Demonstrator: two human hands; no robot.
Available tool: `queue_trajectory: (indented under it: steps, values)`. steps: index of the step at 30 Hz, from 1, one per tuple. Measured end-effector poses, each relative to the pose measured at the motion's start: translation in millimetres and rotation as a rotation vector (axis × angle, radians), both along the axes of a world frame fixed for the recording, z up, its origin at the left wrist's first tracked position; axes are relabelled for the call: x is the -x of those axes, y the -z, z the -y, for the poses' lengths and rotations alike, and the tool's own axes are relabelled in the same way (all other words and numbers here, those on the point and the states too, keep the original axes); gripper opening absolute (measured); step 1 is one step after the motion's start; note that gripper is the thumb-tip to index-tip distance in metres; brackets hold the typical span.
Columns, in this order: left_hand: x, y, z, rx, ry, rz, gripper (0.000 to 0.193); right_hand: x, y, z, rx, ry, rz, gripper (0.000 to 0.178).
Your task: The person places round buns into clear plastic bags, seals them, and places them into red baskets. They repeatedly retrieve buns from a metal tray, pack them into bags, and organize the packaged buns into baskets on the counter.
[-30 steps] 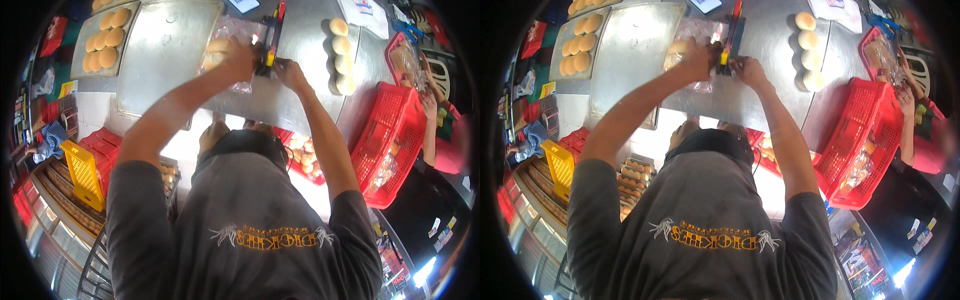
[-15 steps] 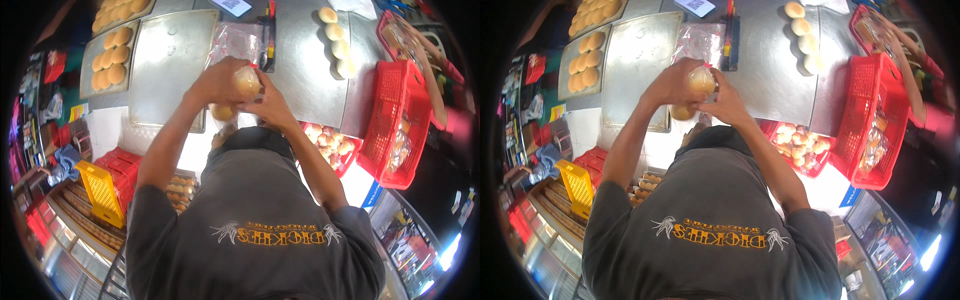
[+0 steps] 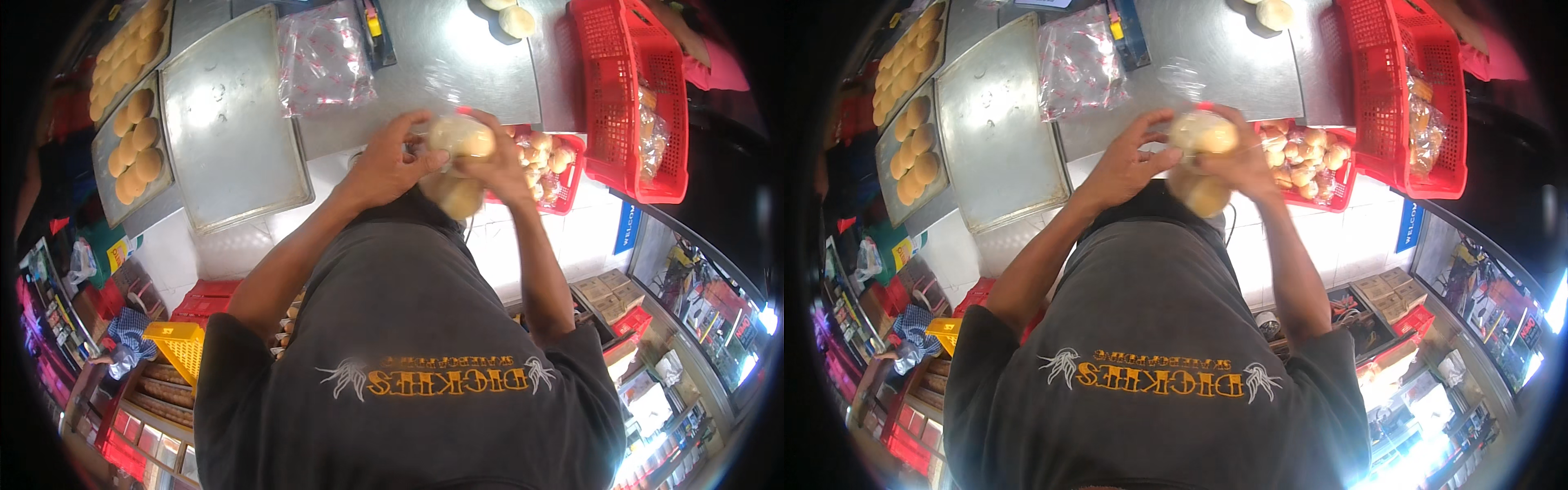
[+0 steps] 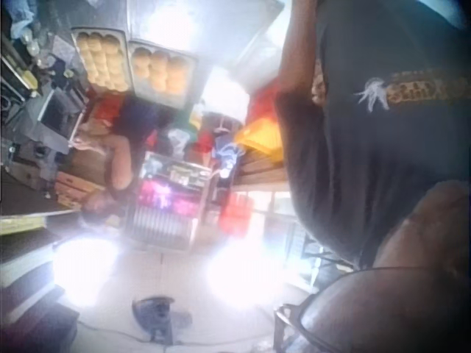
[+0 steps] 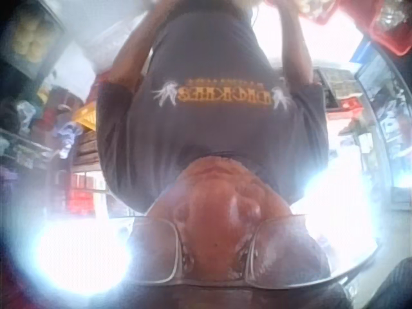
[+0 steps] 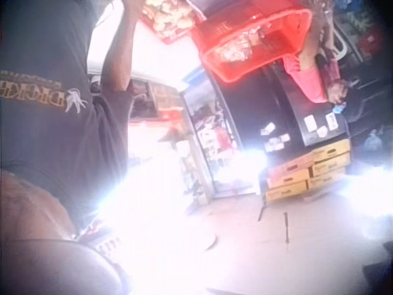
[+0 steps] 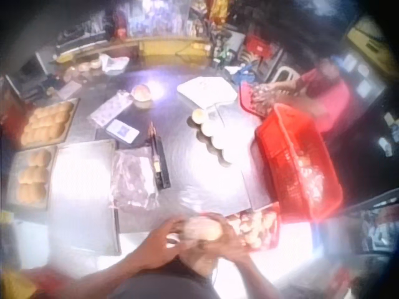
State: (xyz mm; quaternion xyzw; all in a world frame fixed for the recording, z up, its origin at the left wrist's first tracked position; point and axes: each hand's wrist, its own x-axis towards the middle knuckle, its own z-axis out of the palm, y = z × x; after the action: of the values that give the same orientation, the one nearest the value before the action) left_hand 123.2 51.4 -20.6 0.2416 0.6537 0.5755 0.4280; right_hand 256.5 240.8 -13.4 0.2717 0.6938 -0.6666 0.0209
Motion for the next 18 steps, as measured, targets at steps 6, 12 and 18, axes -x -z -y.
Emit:
queue_trajectory:
  steps: [6, 12, 18]
  values:
    - [27, 67, 66, 0.314, -0.168, -0.009, 0.051, -171, 92, -100, -0.164, 0.394, 0.415, 0.080]
    - [89, 102, 47, 0.129, -0.642, 0.497, 0.035, -263, 196, -156, -0.540, 0.429, 0.844, 0.071]
    - [124, 144, 52, 0.293, -0.225, -1.238, 0.038, -114, 157, -43, -0.412, -0.154, 0.500, 0.058]
